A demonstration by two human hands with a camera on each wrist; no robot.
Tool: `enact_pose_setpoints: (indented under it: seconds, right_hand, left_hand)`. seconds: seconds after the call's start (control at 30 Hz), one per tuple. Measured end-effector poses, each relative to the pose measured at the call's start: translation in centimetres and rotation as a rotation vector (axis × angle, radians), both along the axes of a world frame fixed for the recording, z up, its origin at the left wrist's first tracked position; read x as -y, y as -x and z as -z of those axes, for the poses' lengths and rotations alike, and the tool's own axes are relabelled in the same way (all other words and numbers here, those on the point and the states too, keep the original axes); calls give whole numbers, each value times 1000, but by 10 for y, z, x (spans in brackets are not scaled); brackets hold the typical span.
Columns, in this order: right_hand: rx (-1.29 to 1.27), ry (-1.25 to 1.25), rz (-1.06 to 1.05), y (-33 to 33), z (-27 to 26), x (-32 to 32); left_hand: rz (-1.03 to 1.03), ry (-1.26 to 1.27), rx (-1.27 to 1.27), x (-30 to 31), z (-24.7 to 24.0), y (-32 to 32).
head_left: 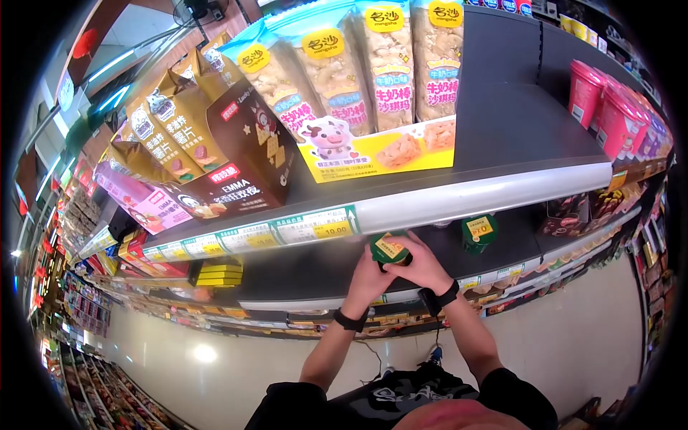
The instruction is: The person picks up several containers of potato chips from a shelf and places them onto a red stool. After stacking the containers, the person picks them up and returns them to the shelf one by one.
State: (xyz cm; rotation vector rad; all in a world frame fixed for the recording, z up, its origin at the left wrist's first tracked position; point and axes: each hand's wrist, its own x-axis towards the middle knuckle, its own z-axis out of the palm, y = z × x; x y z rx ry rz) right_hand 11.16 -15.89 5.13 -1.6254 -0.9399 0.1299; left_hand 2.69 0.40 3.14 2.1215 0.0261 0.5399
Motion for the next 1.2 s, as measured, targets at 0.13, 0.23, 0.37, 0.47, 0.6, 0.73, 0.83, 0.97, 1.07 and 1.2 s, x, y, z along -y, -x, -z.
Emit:
enact_pose_setpoints:
  seconds: [0.13,0.23,0.37,0.47,0.6,0.73,0.83,0.97,1.07,1.2]
  right_hand:
    - [-18,43,32,11,-11,5]
    - [75,37,120,26,-6,5]
    - [193,-7,319,46,9,-5]
    - [139,-65,351,43,6,-12]
    - [108,-94,354,37,19,-20]
    - [123,-50,416,35,21,-24]
    - [161,-53,443,36,20,-24]
    - [157,-47,436,35,25,-19]
    - [-122,-50,326,30,27,-8]
    - [71,-171,325,20,41,-15]
  left_hand:
    - [45,-63,-125,-6,-5,17]
    - [82,112,-141,3,-14,39]
    - [202,822,-59,8,2,61]
    - [84,935,55,1,21,49]
    - [-130,577,-10,26,-9,26]
    - [-155,700,209,29,7,-4]
    - [-148,710,223,28,11,-3]
    - [-173,648,176,10,13,-7]
    - [-28,750,35,-11,19,-5]
    - [-68,710,58,-4,23,1]
